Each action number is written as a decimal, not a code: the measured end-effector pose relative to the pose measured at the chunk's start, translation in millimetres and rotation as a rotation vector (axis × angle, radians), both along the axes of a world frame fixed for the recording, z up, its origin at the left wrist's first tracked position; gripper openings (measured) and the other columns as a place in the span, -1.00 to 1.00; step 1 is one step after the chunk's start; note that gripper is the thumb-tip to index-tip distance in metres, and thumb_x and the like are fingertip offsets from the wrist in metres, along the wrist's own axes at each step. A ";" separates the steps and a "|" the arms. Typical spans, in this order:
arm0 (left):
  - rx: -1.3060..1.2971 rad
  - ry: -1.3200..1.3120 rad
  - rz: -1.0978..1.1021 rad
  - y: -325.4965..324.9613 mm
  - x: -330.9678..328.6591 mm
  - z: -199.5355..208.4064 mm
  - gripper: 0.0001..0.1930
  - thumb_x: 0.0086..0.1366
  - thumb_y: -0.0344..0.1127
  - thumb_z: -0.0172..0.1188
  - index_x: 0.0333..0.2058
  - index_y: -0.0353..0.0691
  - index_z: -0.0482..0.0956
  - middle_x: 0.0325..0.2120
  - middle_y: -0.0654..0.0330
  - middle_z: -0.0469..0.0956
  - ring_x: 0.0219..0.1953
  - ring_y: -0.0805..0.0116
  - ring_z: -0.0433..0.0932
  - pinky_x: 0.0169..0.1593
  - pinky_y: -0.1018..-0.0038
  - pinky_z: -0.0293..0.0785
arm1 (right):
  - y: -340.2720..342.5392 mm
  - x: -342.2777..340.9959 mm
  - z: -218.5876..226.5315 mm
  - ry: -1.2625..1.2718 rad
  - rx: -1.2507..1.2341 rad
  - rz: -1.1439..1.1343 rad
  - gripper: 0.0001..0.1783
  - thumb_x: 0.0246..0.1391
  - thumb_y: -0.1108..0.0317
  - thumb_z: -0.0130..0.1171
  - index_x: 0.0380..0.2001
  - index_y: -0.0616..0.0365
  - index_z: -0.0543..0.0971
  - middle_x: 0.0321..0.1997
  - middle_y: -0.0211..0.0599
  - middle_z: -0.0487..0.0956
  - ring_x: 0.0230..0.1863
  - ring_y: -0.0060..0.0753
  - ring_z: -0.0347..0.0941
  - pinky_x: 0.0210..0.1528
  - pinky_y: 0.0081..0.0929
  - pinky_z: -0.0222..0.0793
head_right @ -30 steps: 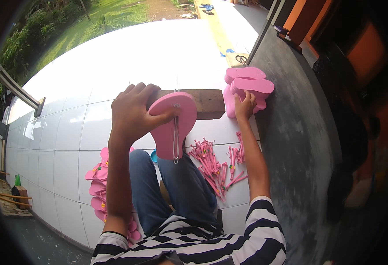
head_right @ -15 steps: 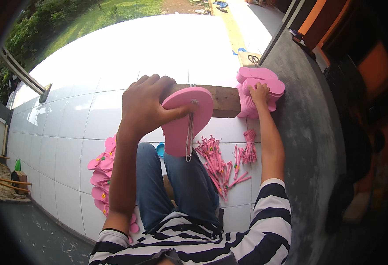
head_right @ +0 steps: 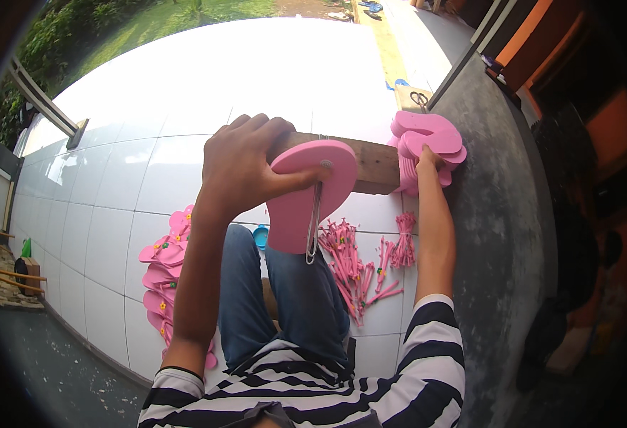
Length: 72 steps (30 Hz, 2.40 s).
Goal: The person assembles flip-flops by pulling the straps through the pre-drilled holes in the soles using a wooden jig. The person places a sole onto the jig's metal hook, loops the strap through, and repeats this for multiple pairs.
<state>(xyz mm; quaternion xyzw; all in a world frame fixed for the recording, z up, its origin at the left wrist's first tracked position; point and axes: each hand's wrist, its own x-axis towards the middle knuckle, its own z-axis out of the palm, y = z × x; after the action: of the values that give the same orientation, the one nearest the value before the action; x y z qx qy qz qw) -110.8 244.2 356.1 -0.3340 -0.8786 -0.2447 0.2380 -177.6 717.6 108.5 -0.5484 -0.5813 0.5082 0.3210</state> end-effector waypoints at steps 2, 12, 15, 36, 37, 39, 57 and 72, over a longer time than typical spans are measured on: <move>0.005 -0.005 -0.004 0.4 -0.4 -0.6 -0.31 -0.10 0.47 0.32 -0.41 -0.13 0.62 -0.50 0.21 0.56 -0.40 0.20 0.55 -0.30 0.31 0.44 | -0.1 8.5 6.4 0.286 -0.209 0.060 -0.50 0.04 0.09 0.30 -0.01 0.10 0.49 0.05 -0.23 0.51 0.10 -0.16 0.46 0.02 -0.09 0.50; 0.180 -0.024 -0.104 -15.3 6.8 0.5 -0.40 0.10 0.20 0.36 -0.06 -0.13 0.57 -0.15 0.15 0.58 -0.01 0.14 0.50 0.06 0.23 0.37 | -152.9 148.6 67.4 1.079 -0.437 0.590 -0.57 0.24 0.44 0.15 0.16 0.05 0.40 0.10 -0.38 0.52 0.14 -0.41 0.47 0.13 -0.29 0.48; 0.438 -0.041 -0.166 -25.4 47.3 -2.9 -0.48 0.23 0.01 0.32 0.04 -0.19 0.51 0.05 0.07 0.46 0.17 0.08 0.33 0.23 0.14 0.17 | -235.3 227.4 83.9 0.980 -0.249 0.606 -0.54 0.25 0.55 0.10 0.20 0.10 0.36 0.09 -0.30 0.52 0.13 -0.36 0.47 0.23 -0.35 0.37; 0.456 -0.108 -0.368 -27.3 122.7 -44.7 -0.71 -0.13 -0.45 0.43 -0.33 -0.12 0.68 -0.37 0.23 0.62 -0.39 0.33 0.62 -0.38 0.49 0.54 | -322.8 267.3 178.5 0.624 0.937 1.010 -0.48 -0.07 0.49 0.40 -0.04 0.10 0.41 -0.08 -0.17 0.54 -0.01 -0.06 0.51 0.10 -0.13 0.44; 0.469 -0.082 -0.369 -26.6 121.3 -45.0 -0.70 -0.13 -0.47 0.43 -0.33 -0.14 0.66 -0.37 0.22 0.62 -0.39 0.33 0.62 -0.38 0.49 0.55 | -322.7 265.4 179.8 0.629 0.980 1.004 -0.50 -0.06 0.49 0.40 -0.06 0.08 0.41 -0.09 -0.17 0.54 -0.02 -0.06 0.51 0.09 -0.12 0.45; 0.496 -0.031 -0.374 -24.7 118.7 -45.2 -0.70 -0.13 -0.49 0.43 -0.32 -0.18 0.64 -0.36 0.19 0.62 -0.40 0.33 0.63 -0.36 0.50 0.56 | -325.0 263.4 182.9 0.614 0.953 0.992 -0.53 -0.05 0.48 0.38 -0.07 0.07 0.42 -0.09 -0.16 0.54 -0.02 -0.05 0.51 0.07 -0.12 0.45; 0.583 -0.109 -0.394 -25.1 104.3 -45.4 -0.72 -0.04 -0.50 0.41 -0.28 -0.26 0.62 -0.35 0.10 0.61 -0.40 0.30 0.64 -0.36 0.45 0.61 | -327.1 245.5 182.5 0.626 0.883 0.951 -0.59 0.05 0.44 0.33 -0.06 0.07 0.40 -0.14 -0.14 0.54 -0.14 -0.04 0.55 -0.11 -0.17 0.53; 0.785 -0.595 -0.123 -6.6 95.8 -2.0 -0.72 0.10 -0.56 0.42 -0.43 -0.29 0.40 -0.50 0.18 0.51 -0.41 0.44 0.61 -0.33 0.54 0.70 | -341.6 221.7 191.0 0.334 0.708 0.670 0.01 0.03 0.21 0.44 0.35 0.25 0.01 0.31 0.04 0.06 0.34 0.01 0.02 0.25 -0.10 0.14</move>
<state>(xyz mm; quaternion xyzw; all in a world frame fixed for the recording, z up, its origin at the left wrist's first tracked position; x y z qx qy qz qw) -15.0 237.5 354.1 -0.1861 -0.7287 -0.6554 0.0699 44.1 376.0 299.5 -0.1011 -0.8024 0.4359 0.3949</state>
